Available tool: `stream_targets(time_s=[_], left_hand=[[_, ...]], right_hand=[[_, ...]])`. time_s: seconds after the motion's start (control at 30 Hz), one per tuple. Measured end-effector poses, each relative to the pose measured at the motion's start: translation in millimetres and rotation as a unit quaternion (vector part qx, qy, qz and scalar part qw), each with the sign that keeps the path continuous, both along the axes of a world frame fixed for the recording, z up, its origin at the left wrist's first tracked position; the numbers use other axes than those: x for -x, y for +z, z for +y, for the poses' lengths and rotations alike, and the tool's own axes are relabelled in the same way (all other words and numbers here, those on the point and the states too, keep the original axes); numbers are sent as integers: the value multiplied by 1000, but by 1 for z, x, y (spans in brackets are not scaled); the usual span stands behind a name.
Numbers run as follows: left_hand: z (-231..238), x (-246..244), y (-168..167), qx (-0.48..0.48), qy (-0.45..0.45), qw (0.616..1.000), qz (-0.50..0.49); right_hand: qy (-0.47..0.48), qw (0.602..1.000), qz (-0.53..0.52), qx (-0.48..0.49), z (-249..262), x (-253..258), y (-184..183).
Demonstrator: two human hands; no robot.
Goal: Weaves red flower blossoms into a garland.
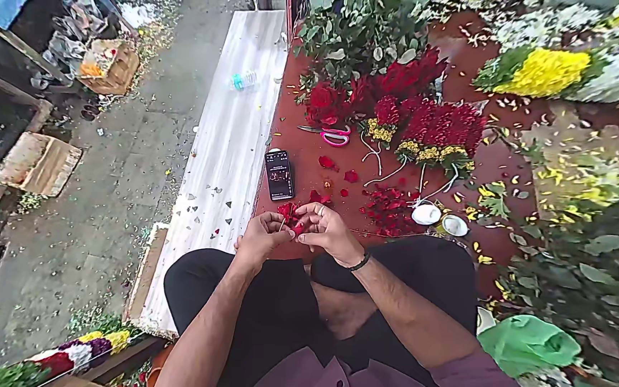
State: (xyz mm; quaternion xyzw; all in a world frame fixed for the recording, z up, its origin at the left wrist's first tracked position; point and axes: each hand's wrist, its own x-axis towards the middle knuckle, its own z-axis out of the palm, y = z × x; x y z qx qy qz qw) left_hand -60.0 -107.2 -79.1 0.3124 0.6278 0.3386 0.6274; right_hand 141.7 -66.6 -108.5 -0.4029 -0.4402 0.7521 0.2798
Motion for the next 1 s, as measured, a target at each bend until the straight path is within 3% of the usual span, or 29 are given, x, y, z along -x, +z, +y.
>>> stream_targets(time_s=[0.17,0.27,0.57,0.83,1.0], left_hand=[[0,1,1,22,6,1000,13],[1,2,3,27,-9,999,15],[1,3,5,34,-28,999,-11],[-1,1,-2,5,-87,991,97],[-2,-1,-4,-36,-133,987,83]], right_hand=[[60,964,-69,-252,1,-4,-6],[71,949,-85,-296,-1,-4,-10],[119,927,-187,-302,3,-8,-6],[53,982,-125,-130,16,-15,8],[42,974,-175,-137,5,-2,-11]])
